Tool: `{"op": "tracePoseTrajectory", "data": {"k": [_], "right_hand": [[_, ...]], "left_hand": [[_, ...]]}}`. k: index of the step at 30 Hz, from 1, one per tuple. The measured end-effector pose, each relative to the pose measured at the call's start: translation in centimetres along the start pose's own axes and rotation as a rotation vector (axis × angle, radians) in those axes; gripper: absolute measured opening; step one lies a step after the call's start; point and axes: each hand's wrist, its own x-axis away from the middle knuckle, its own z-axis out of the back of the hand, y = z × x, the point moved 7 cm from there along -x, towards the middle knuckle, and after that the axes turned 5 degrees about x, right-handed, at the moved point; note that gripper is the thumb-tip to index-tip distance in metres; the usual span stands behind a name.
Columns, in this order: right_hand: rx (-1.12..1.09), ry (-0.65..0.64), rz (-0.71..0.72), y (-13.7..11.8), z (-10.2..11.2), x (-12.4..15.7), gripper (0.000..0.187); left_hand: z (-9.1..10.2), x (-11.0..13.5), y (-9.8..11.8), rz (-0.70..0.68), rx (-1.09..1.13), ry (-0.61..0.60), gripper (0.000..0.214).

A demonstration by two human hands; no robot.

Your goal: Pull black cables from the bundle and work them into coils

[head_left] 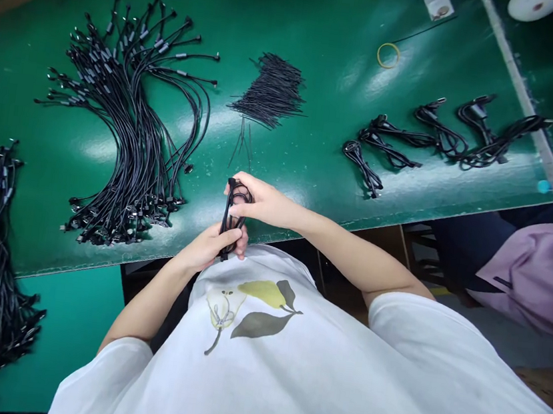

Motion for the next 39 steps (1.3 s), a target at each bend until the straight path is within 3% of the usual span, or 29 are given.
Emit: {"op": "tracePoseTrajectory", "data": {"k": [4, 9, 11, 13, 17, 21, 25, 33, 39], "right_hand": [[0.115, -0.046, 0.022, -0.7, 0.4, 0.2, 0.034], [0.751, 0.067, 0.237, -2.3, 0.4, 0.7, 0.038], [0.932, -0.006, 0.364, -2.8, -0.7, 1.0, 0.043], [1.057, -0.158, 0.450, -2.8, -1.8, 1.3, 0.040], [1.255, -0.340, 0.371, -2.1, -1.8, 1.1, 0.026], [1.315, -0.366, 0.224, -1.7, -1.2, 0.4, 0.024], [1.350, -0.373, 0.209, -1.8, -1.7, -0.1, 0.025], [1.420, -0.368, 0.344, -1.9, -2.3, -0.6, 0.026], [1.352, -0.382, 0.323, -1.8, -2.8, -1.8, 0.025]], "left_hand": [[0.7, 0.5, -1.1, 0.062, -0.071, 0.009, 0.030], [1.3, 1.0, -1.8, 0.083, -0.071, 0.073, 0.024], [1.1, 1.2, -2.0, 0.115, -0.029, 0.066, 0.022], [0.6, 1.5, -2.0, 0.143, 0.020, 0.017, 0.022], [-0.1, 1.7, -1.1, 0.125, 0.078, -0.064, 0.032], [-0.2, 1.3, -0.2, 0.066, 0.034, -0.068, 0.049], [0.1, 0.6, -0.4, 0.074, 0.035, -0.065, 0.063], [0.0, 0.3, -0.4, 0.093, 0.250, -0.026, 0.039], [-1.2, 0.1, -0.1, 0.126, 0.385, 0.021, 0.026]]}}
